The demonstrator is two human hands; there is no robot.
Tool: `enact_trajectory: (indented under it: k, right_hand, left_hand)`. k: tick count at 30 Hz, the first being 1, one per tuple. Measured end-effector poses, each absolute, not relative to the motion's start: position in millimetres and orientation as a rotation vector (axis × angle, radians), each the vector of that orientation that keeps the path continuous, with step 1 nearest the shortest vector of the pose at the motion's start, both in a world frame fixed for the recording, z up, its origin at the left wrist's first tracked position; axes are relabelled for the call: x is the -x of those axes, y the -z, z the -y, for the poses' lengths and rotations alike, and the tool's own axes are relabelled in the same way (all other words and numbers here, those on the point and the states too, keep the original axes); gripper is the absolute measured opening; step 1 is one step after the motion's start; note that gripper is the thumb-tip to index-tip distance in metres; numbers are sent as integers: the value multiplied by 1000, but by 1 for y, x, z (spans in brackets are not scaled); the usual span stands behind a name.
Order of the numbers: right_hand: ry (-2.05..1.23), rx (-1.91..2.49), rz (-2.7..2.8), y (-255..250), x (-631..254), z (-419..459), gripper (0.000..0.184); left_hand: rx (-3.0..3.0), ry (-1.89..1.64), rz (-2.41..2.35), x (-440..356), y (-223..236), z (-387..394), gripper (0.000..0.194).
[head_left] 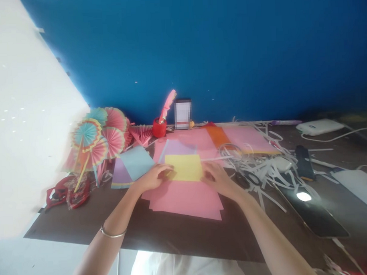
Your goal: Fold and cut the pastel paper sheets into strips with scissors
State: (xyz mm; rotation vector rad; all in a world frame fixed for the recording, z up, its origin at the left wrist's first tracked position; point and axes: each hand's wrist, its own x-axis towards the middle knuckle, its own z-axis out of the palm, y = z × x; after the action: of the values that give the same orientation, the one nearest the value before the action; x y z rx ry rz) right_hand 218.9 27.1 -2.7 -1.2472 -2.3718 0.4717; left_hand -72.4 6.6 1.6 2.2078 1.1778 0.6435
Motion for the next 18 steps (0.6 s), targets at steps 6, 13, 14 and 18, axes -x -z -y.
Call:
enact_trajectory:
  k: [6, 13, 14, 18]
  right_hand:
    - [-287, 991, 2436, -6, -199, -16, 8]
    - [-81, 848, 2688, -12, -181, -9, 23]
    - [-58, 865, 2679, -12, -182, -9, 23]
    - [-95, 941, 2572, -13, -182, -9, 23]
  left_hand:
    - [-2186, -642, -1192, 70, -4, -8, 25]
    - [-2318, -635, -1212, 63, -9, -4, 21]
    - [-2369, -639, -1223, 59, -10, -1, 22]
    - [-2530, -644, -1242, 46, -10, 5, 22]
